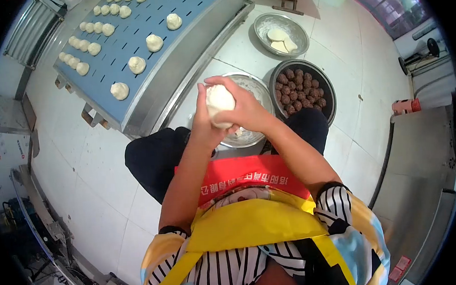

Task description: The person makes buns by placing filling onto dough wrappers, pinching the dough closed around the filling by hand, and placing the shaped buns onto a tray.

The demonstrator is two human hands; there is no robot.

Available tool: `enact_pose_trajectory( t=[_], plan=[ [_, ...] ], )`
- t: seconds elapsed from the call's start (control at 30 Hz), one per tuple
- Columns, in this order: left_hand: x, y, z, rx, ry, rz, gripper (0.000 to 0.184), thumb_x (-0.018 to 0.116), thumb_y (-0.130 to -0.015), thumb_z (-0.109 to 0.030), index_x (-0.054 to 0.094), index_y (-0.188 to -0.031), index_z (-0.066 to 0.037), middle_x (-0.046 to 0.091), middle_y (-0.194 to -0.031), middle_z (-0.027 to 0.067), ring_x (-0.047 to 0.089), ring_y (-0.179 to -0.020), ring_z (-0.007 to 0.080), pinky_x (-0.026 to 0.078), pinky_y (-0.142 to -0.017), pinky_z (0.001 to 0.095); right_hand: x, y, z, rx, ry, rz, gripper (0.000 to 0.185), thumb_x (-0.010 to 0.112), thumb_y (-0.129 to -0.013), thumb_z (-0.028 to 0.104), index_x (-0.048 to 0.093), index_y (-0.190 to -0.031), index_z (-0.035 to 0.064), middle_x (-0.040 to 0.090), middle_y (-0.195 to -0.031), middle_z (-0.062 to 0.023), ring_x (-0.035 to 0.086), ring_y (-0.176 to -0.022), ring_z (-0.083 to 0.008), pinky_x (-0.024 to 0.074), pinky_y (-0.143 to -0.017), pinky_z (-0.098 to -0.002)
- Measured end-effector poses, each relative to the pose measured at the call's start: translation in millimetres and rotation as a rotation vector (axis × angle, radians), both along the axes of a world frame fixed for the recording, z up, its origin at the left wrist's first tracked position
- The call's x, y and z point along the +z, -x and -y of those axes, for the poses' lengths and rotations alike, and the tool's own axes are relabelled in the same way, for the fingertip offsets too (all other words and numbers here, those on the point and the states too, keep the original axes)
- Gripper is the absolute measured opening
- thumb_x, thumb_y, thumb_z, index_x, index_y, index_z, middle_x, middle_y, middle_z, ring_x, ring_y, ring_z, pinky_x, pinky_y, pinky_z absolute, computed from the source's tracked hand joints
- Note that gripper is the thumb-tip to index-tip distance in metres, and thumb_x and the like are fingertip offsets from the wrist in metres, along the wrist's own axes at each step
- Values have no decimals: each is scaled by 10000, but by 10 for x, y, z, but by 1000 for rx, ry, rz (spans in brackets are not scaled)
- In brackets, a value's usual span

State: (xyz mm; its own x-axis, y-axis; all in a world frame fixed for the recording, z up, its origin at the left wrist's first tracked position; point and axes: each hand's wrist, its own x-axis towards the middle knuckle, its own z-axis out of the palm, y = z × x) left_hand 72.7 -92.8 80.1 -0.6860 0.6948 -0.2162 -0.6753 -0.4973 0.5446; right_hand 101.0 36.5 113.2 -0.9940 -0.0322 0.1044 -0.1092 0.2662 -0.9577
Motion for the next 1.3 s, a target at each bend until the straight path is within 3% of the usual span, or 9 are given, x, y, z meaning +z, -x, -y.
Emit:
enact_pose_trajectory(
  t=[0.07, 0.1, 0.27, 0.6, 0.7, 0.9, 1.0, 1.1, 1.3],
  plan=[
    [-298, 178, 104, -298, -282, -74, 690, 299, -893, -703, 531, -1181, -121, 617, -1090, 51, 614, -982, 182, 522, -735, 412, 150, -79, -30, 64, 169, 254, 542, 760, -675, 239, 555, -1138, 47, 636, -922, -108, 624, -841, -172, 516, -696, -307],
    [-138, 10, -6, -28, 125, -44, 683, 292, -903, -690, 524, -1194, -117, 605, -1109, 62, 613, -986, 183, 524, -718, 407, 18, -68, -21, 8, 57, 123, 544, 748, -678, 227, 549, -1154, 54, 635, -927, -104, 624, -837, -169, 516, -666, -295],
    [80, -45, -54, 97, 118, 37, 627, 316, -936, -627, 521, -1187, -90, 625, -1043, 78, 626, -963, 200, 515, -790, 382, -29, -35, -8, 26, 38, -34, 574, 744, -683, 211, 531, -1197, 68, 631, -954, -99, 622, -833, -159, 519, -626, -277],
    [38, -59, -14, 36, 131, 131, 629, 301, -948, -609, 508, -1217, -79, 617, -1094, 85, 613, -1021, 218, 509, -821, 362, -90, -67, -60, 131, -20, -47, 626, 760, -683, 331, 513, -1176, 35, 609, -1035, -193, 575, -1010, -345, 451, -864, -401],
    [-135, -33, -70, 104, 109, 100, 652, 317, -934, -628, 506, -1234, -81, 614, -1115, 86, 607, -1034, 232, 494, -854, 364, -240, -38, -5, -74, -345, -67, 639, 779, -659, 243, 508, -1206, 52, 577, -1136, -161, 572, -1047, -307, 444, -904, -358],
    [-81, -40, -33, 73, 210, 178, 696, 317, -895, -692, 514, -1229, -114, 600, -1153, 72, 599, -1048, 223, 501, -850, 378, -130, -57, -49, 92, -19, 172, 652, 777, -648, 235, 509, -1214, 54, 578, -1140, -162, 542, -1101, -309, 425, -930, -361],
    [-28, -80, -61, 110, 272, 109, 714, 345, -894, -685, 502, -1240, -80, 595, -1155, 81, 602, -1045, 222, 500, -851, 366, -315, -56, 8, -69, -330, -167, 679, 783, -646, 244, 497, -1234, 60, 560, -1179, -161, 525, -1132, -300, 410, -949, -355],
    [-10, -63, 5, 59, 253, 143, 722, 346, -890, -690, 495, -1245, -78, 596, -1152, 87, 609, -1034, 225, 510, -839, 365, -173, -76, -83, 194, 52, -46, 717, 789, -646, 240, 472, -1265, 63, 550, -1193, -158, 528, -1124, -300, 405, -956, -357],
    [-77, -64, 6, 42, 220, 79, 721, 337, -900, -678, 461, -1272, -72, 589, -1160, 102, 603, -1052, 228, 508, -861, 366, -354, -60, -19, 61, -187, -216, 748, 795, -649, 222, 448, -1295, 73, 557, -1154, -148, 547, -1087, -283, 414, -946, -350]
  ],
)
